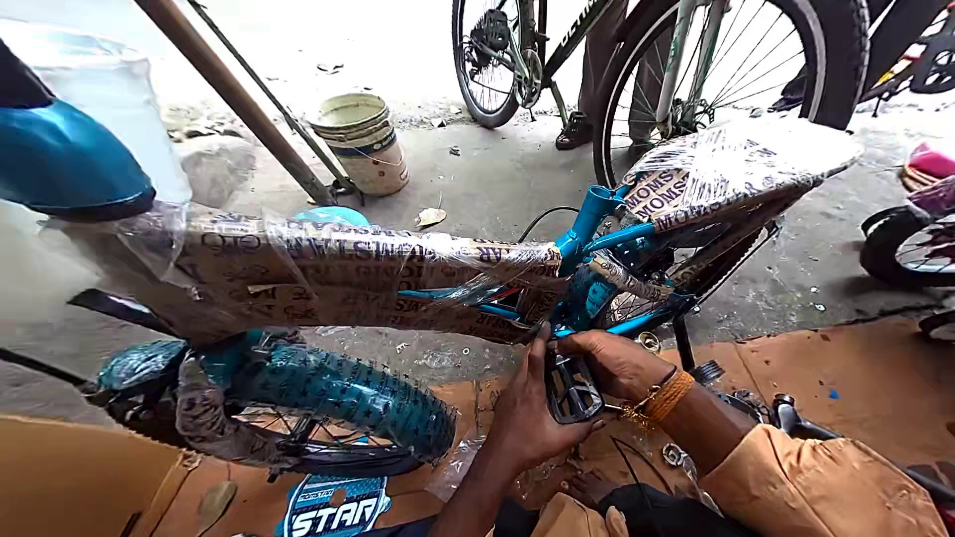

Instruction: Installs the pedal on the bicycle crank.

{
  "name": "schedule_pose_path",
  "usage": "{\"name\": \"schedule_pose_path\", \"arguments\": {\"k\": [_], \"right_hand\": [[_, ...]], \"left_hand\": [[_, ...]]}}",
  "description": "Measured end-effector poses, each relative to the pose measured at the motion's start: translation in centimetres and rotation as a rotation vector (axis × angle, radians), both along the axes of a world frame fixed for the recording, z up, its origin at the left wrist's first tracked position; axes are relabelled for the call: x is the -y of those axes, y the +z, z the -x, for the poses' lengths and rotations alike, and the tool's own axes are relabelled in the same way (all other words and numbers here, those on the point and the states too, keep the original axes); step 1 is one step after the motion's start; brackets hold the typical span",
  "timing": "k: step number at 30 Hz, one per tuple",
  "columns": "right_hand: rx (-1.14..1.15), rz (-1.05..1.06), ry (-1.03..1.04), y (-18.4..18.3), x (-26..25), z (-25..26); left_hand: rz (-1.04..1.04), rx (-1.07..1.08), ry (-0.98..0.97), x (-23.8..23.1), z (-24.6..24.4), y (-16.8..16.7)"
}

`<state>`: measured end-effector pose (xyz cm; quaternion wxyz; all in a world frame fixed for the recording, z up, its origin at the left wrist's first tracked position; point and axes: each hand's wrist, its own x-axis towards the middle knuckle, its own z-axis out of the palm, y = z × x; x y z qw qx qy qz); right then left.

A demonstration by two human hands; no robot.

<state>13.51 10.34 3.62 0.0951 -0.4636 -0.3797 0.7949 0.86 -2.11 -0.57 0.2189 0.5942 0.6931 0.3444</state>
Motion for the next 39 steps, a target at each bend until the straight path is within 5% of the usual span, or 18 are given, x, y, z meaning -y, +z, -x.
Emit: {"name": "schedule_pose_path", "arguments": {"k": [6, 15, 19, 25, 30, 35, 37, 39], "right_hand": [[-0.094, 0.107, 0.057, 0.9, -0.2, -1.1], [-0.429, 0.098, 0.133, -2.6, 1.2, -4.1], [-0.276, -0.150, 0.179, -2.0, 1.1, -3.3], [0.337, -0.967, 0.274, 0.1, 1.4, -2.2], [-0.005, -0.614, 0.219, -1.0, 1.5, -2.9], [0.462, -1.186, 0.354, 0.7, 2.3, -1.8], [0.425, -1.158, 0.382, 1.0, 2.1, -2.0], [0.177, -0.870, 0.286, 0.3, 1.5, -2.7]], "left_hand": [[-0.045, 0.059, -0.010, -0.1, 0.1, -0.6], [-0.099, 0.145, -0.066, 0.1, -0.4, -1.9], [-0.122, 0.153, -0.071, 0.1, -0.4, -2.0], [-0.163, 0.080, -0.019, -0.1, -0.3, -2.0], [-0.238, -0.012, -0.005, -0.1, -0.3, -1.9], [-0.243, -0.057, 0.007, -0.2, -0.6, -2.1], [-0.251, -0.038, 0.007, -0.2, -0.7, -2.3], [-0.274, -0.016, 0.009, -0.3, -0.7, -2.4]]}}
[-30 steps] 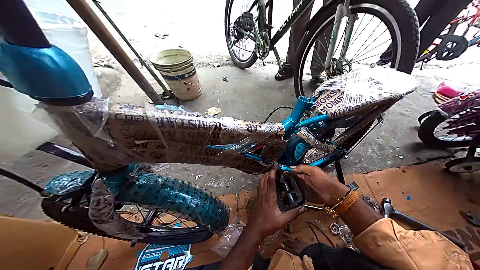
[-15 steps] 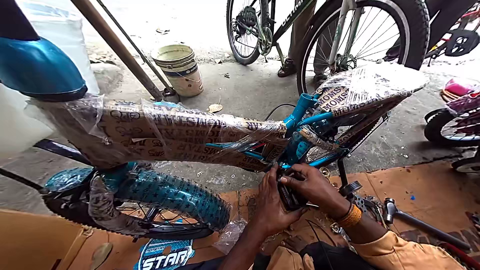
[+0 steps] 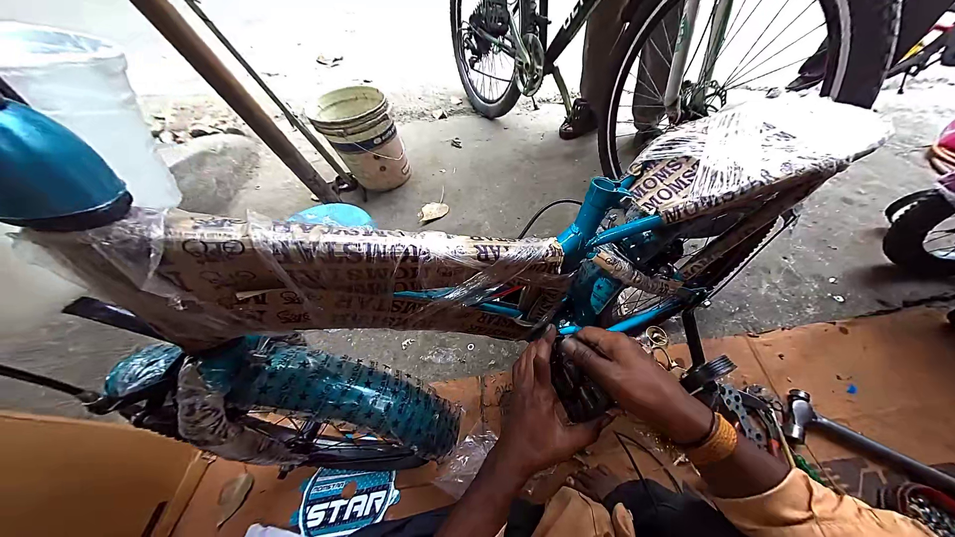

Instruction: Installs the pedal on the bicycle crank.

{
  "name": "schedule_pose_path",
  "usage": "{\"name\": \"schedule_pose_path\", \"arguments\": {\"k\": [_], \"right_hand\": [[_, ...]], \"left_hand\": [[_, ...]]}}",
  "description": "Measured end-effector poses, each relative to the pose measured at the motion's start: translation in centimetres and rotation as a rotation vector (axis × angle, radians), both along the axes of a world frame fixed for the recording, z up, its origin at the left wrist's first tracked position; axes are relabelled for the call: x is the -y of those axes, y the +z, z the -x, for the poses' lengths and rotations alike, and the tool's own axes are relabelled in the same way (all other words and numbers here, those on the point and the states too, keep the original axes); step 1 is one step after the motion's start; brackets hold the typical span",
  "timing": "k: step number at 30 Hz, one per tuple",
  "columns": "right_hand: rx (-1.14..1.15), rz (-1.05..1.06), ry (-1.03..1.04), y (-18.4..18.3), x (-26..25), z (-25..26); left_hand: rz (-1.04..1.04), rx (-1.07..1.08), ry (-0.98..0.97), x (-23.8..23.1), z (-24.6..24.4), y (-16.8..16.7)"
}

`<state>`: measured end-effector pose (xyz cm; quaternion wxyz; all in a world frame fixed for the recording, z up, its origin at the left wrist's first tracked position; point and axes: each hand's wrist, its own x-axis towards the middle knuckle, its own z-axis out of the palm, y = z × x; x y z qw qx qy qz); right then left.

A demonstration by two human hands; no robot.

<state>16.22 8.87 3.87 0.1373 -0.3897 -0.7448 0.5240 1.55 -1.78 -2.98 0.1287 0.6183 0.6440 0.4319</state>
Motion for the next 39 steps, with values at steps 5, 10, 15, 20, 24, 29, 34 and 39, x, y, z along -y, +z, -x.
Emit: {"name": "schedule_pose_path", "arguments": {"k": [5, 10, 15, 20, 24, 29, 34, 39], "right_hand": [[-0.459, 0.947, -0.176, -3.5, 0.2, -1.0], [-0.342, 0.451, -0.035, -2.6, -0.3, -0.4], [-0.007, -0.124, -0.066, -1.4, -0.2, 0.2], [-0.310, 0.594, -0.072, -2.4, -0.3, -0.3], [-0.244, 0.429, -0.044, -1.7, -0.2, -0.1], [-0.229, 0.211, -0.113, -0.2, 0.0, -0.3], [-0.267, 0.505, -0.117, -2.4, 0.2, 0.1], [-0.008, -0.223, -0.083, 0.7, 1.0, 0.2]], "left_hand": [[-0.004, -0.003, -0.010, 0.1, -0.2, -0.6], [-0.027, 0.040, -0.042, 0.2, -0.1, -0.6], [-0.001, 0.055, -0.030, 0.2, -0.2, -0.5], [0.014, 0.056, -0.029, 0.4, 0.0, -0.6], [0.028, 0.078, -0.026, 0.4, -0.1, -0.6], [0.026, 0.078, -0.019, 0.5, 0.0, -0.7], [0.055, 0.072, -0.009, 0.4, -0.1, -0.5], [0.057, 0.110, -0.006, 0.6, 0.0, -0.6]]}}
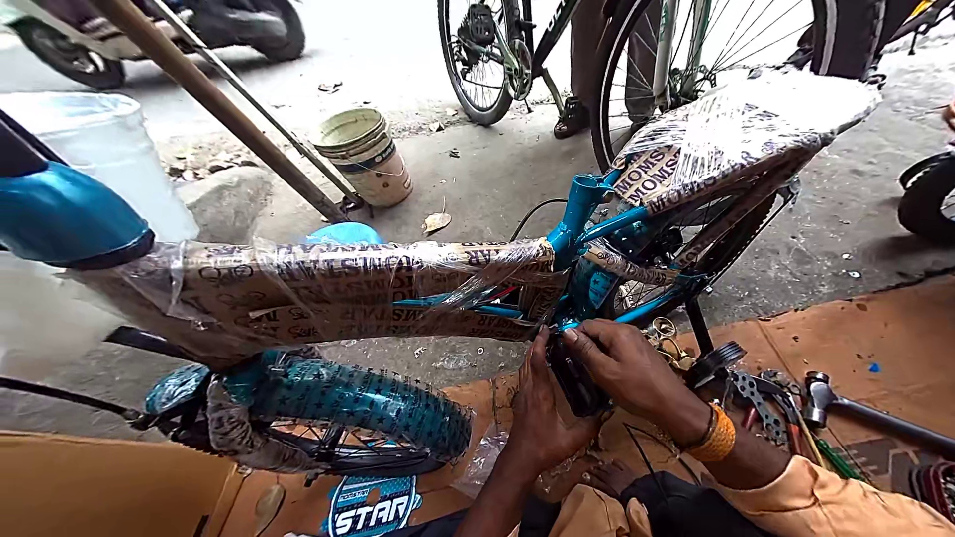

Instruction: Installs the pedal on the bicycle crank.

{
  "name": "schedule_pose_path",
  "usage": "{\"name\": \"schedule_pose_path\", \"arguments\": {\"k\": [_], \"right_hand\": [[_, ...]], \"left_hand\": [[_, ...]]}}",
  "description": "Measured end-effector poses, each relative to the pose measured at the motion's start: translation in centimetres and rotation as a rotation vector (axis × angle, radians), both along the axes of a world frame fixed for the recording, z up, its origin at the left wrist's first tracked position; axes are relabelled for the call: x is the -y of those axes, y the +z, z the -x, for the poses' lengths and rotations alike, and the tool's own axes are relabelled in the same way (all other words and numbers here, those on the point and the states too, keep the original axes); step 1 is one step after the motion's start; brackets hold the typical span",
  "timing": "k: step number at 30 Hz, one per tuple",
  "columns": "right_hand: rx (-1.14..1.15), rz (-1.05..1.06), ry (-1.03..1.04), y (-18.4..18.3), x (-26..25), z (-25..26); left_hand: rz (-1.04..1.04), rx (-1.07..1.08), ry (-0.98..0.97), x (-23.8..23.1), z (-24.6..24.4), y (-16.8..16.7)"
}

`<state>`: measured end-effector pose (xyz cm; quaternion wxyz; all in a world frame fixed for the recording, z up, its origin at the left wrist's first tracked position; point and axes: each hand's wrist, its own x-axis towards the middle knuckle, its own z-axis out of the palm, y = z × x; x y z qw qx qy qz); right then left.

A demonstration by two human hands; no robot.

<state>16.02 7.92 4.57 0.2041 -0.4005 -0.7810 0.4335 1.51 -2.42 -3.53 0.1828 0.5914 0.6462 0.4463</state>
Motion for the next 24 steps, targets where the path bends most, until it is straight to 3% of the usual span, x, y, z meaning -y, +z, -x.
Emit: {"name": "schedule_pose_path", "arguments": {"k": [2, 3, 7, 9, 13, 19, 21, 24], "right_hand": [[0.004, -0.034, -0.004, 0.1, -0.2, 0.0], [-0.056, 0.078, -0.023, -0.6, -0.4, 0.0], [-0.403, 0.932, -0.028, -3.9, -1.3, -0.3], [-0.517, 1.117, -0.006, -4.3, -1.4, -0.3], [-0.503, 1.037, -0.042, -4.4, -1.4, 0.1], [-0.126, 0.394, -0.069, -2.1, -0.7, 0.7], [-0.111, 0.251, -0.065, -1.6, -0.7, 0.3], [-0.308, 0.352, -0.040, -1.9, -0.6, -0.4]], "left_hand": [[-0.017, -0.009, -0.009, -0.2, 0.0, 0.0], [-0.028, -0.023, -0.013, -0.3, -0.1, 0.0], [-0.050, -0.061, -0.013, -0.2, -0.2, -0.2], [-0.062, -0.066, -0.017, -0.3, -0.3, -0.3], [-0.065, -0.027, -0.030, -0.1, -0.5, -0.5], [-0.030, 0.036, -0.016, -0.1, -0.4, 0.0], [-0.035, 0.027, -0.022, -0.2, -0.3, -0.1], [-0.022, 0.038, -0.026, -0.1, -0.2, -0.1]]}}
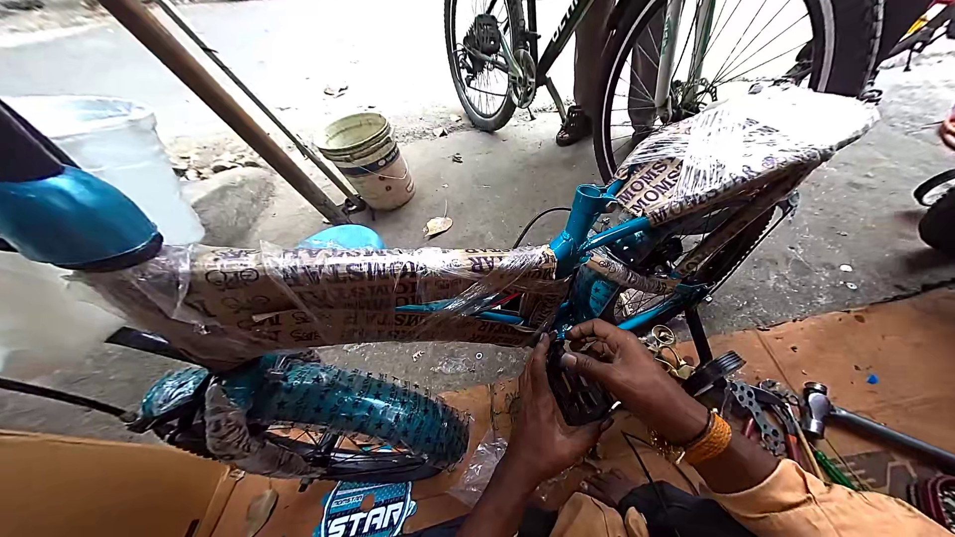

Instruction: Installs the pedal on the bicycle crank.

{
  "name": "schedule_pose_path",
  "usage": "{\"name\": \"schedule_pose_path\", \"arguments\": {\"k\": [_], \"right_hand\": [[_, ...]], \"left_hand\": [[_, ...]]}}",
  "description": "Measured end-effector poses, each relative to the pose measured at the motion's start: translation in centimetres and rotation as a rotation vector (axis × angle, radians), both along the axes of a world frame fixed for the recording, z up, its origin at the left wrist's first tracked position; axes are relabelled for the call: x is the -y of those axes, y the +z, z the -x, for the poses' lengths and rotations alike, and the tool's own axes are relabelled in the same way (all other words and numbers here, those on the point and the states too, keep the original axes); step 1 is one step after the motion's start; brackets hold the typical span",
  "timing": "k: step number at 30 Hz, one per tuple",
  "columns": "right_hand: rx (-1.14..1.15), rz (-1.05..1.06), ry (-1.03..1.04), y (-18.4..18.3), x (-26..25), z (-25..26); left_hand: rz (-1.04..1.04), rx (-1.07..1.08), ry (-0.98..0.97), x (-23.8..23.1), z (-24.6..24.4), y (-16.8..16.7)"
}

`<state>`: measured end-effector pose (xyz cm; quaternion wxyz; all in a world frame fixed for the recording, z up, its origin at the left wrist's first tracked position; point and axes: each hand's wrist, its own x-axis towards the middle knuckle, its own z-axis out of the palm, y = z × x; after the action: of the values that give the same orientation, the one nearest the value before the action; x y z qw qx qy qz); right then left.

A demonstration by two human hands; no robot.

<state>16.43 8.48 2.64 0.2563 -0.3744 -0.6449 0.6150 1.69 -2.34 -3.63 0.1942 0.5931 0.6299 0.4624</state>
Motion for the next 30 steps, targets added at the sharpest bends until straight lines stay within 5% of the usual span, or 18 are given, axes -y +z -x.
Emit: {"name": "schedule_pose_path", "arguments": {"k": [8, 16, 19, 23, 27, 30], "right_hand": [[-0.176, 0.805, 0.083, -1.3, 0.5, -0.7], [0.187, -0.089, -0.005, 0.4, 0.5, -0.9], [0.119, -0.071, -0.099, -0.1, 0.6, -0.8], [0.005, 0.231, 0.014, -0.1, 1.0, -0.8], [0.094, -0.224, 0.027, 0.3, 1.4, -0.9], [0.059, -0.137, -0.018, -0.9, 1.2, -0.7]], "left_hand": [[-0.031, -0.014, 0.021, -0.1, -0.2, -0.2], [0.019, -0.023, 0.028, 0.2, -0.1, 0.3], [0.017, -0.009, 0.035, 0.2, -0.1, 0.3], [0.001, -0.039, 0.019, 0.0, 0.0, 0.3], [-0.025, -0.078, 0.016, 0.1, 0.0, 0.0], [-0.028, -0.104, 0.020, 0.0, -0.1, 0.1]]}}
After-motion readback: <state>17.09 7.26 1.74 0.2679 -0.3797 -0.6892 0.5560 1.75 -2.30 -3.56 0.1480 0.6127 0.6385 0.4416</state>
